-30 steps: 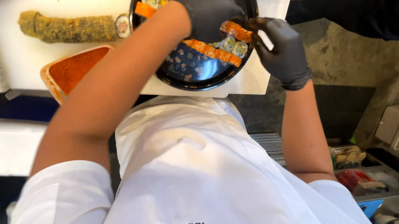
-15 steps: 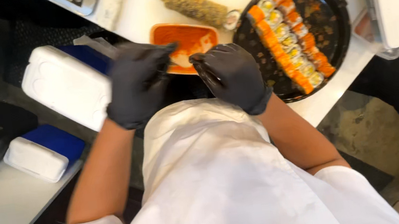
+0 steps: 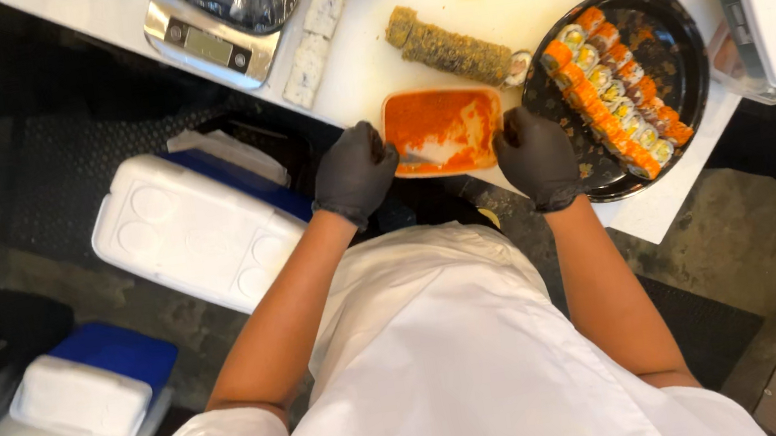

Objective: The person prepares sushi by dipping food items into a container, arranging various sushi rolls on a large black platter, and coating small items in green flakes.

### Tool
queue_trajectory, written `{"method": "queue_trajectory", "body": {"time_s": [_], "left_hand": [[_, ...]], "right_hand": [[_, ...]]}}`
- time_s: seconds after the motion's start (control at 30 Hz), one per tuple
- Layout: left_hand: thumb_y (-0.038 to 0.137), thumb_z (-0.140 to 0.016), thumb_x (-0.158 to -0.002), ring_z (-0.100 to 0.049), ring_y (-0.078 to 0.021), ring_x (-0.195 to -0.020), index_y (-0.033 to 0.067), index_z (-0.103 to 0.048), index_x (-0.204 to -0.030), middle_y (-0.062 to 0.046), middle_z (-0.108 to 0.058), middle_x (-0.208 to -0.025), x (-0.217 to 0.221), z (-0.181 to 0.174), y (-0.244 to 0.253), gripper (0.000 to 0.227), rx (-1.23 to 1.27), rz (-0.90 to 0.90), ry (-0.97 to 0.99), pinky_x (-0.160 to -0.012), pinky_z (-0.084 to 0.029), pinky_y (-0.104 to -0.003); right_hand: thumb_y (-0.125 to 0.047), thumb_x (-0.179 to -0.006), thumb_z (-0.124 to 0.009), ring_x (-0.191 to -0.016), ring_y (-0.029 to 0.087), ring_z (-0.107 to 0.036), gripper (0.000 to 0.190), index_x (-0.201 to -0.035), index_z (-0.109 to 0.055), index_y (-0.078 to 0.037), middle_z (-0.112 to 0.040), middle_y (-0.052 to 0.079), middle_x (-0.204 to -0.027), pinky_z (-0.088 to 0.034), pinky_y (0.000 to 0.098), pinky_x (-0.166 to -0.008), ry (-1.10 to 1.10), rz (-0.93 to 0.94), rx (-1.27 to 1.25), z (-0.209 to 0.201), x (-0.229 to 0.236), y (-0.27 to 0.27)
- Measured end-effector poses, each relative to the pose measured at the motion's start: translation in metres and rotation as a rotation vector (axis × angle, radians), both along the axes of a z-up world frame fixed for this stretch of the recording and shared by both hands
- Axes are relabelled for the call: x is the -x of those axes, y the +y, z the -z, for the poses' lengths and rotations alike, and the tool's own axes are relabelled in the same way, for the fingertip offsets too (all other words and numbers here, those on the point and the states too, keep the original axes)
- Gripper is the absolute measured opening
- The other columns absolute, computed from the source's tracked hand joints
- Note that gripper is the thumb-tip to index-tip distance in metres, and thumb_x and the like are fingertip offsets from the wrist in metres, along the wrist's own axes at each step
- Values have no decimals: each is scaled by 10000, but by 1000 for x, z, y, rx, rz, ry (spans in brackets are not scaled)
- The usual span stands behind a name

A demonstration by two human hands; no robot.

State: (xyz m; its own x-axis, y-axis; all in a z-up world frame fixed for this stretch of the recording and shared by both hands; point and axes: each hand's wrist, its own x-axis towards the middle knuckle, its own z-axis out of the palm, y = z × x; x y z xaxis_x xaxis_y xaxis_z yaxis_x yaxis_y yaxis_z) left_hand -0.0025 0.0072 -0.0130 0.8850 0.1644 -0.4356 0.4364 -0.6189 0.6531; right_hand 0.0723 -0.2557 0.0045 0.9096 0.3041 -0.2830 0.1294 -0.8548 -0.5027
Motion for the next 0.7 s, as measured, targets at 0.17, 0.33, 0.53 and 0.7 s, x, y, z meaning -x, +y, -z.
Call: {"method": "queue_trajectory", "body": {"time_s": [0.17, 0.33, 0.53, 0.7], "left_hand": [[123, -779, -919, -631, -176, -926, -18, -627, -1091, -98, -667, -1007, 28, 2, 25, 269, 596, -158, -218, -816, -534, -341], [46, -731, -827, -613, -42, -872, 84, -647, -1076, 30, -679, -970, 58, -29, 46, 265, 996, -525, 70, -758, -526, -231], [19, -791, -895, -531, -75, -866, 40, -572, -1061, -5, -584, -954, 106, -40, 42, 275, 865, -620, -72, -732, -494, -252], [-47, -792, -837, -562, -136, -1001, 69, -497, -1215, -41, -549, -1089, 127, -48, 8, 494, 900, -788, -249, -860, -522, -297]], "right_hand": [[-184, -915, -712, -818, 398, -687, 164, -973, -677, -34, -692, 204, -855, -531, 480, -704, 8, -15, -22, -43, 0, 13], [-316, -998, -686, -843, 181, -702, 320, -1233, -681, -99, -738, 84, -955, -551, 341, -766, 258, 13, -301, -46, -80, 11], [-165, -868, -780, -879, 167, -721, 467, -1246, -555, -7, -679, 55, -1196, -598, 312, -664, -24, 221, -834, 80, -330, 61], [-89, -889, -825, -787, 151, -703, 262, -1111, -728, 11, -761, 71, -958, -567, 281, -675, -89, -23, -681, 139, -398, 55]]}}
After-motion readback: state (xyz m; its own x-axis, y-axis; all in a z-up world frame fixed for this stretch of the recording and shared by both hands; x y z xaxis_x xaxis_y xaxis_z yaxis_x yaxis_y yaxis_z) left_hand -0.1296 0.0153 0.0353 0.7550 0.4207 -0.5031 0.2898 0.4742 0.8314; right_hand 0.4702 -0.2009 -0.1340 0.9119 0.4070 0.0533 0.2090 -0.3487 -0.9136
